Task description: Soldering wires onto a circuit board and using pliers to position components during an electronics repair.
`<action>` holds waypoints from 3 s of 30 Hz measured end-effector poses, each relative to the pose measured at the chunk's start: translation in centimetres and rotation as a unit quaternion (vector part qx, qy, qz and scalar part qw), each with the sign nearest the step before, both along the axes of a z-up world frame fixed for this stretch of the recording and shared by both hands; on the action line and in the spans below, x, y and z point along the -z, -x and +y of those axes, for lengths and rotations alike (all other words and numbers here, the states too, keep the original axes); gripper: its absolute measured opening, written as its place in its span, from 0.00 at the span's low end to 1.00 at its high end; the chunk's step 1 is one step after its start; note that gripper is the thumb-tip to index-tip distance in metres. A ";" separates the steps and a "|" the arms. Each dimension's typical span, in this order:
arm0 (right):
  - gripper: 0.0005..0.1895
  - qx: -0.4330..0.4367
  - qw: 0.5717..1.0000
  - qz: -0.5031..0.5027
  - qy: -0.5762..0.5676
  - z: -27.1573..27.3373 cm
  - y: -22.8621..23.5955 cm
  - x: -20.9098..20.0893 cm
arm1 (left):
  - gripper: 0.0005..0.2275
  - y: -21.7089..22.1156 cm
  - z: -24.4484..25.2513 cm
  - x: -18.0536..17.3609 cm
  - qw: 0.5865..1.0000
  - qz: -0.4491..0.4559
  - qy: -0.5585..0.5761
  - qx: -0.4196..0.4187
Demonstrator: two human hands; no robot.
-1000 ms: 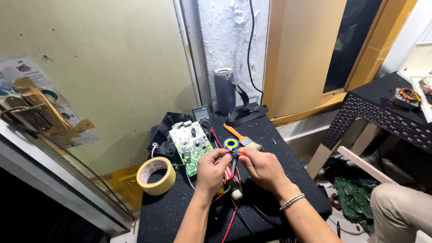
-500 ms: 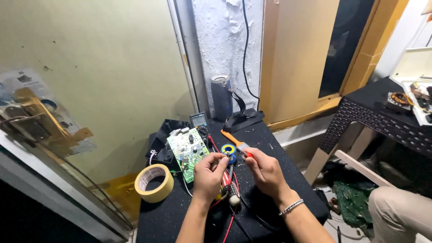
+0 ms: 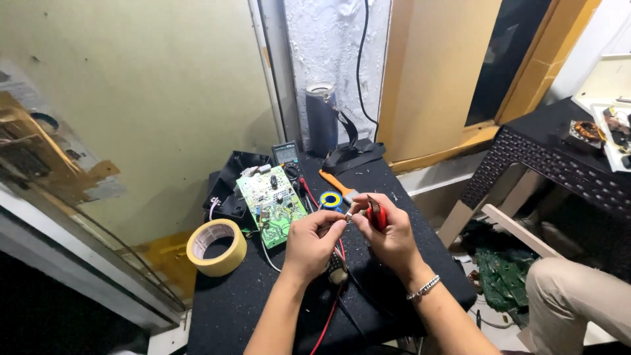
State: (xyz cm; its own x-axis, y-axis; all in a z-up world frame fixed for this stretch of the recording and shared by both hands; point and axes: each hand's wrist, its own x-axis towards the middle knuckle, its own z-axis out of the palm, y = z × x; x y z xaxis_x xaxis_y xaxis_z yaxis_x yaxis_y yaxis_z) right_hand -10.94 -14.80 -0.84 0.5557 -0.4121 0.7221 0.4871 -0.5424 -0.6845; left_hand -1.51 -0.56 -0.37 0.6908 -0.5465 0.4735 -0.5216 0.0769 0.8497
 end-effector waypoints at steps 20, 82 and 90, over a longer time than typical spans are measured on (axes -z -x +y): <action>0.07 -0.059 0.985 0.056 -0.151 0.6 0.0 -0.6 | 0.07 0.7 0.2 -1.3 0.977 -0.202 0.004 -0.062; 0.24 0.212 0.952 0.165 0.143 -0.4 0.1 1.1 | 0.05 -3.3 -2.5 1.0 0.962 -0.194 -0.047 -0.189; 0.29 0.268 0.915 0.281 0.106 -1.6 0.2 1.4 | 0.05 -5.0 -4.9 2.8 0.942 -0.239 -0.153 -0.181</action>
State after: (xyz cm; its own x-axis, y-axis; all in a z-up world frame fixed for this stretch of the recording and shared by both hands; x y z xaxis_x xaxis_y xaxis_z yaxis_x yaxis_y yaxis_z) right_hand -11.18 -16.41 -2.24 0.6225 -0.6182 0.4800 -0.2848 -0.7501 -0.5969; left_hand 3.47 -5.46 -3.20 0.6066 -0.4774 0.6357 -0.7946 -0.3900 0.4654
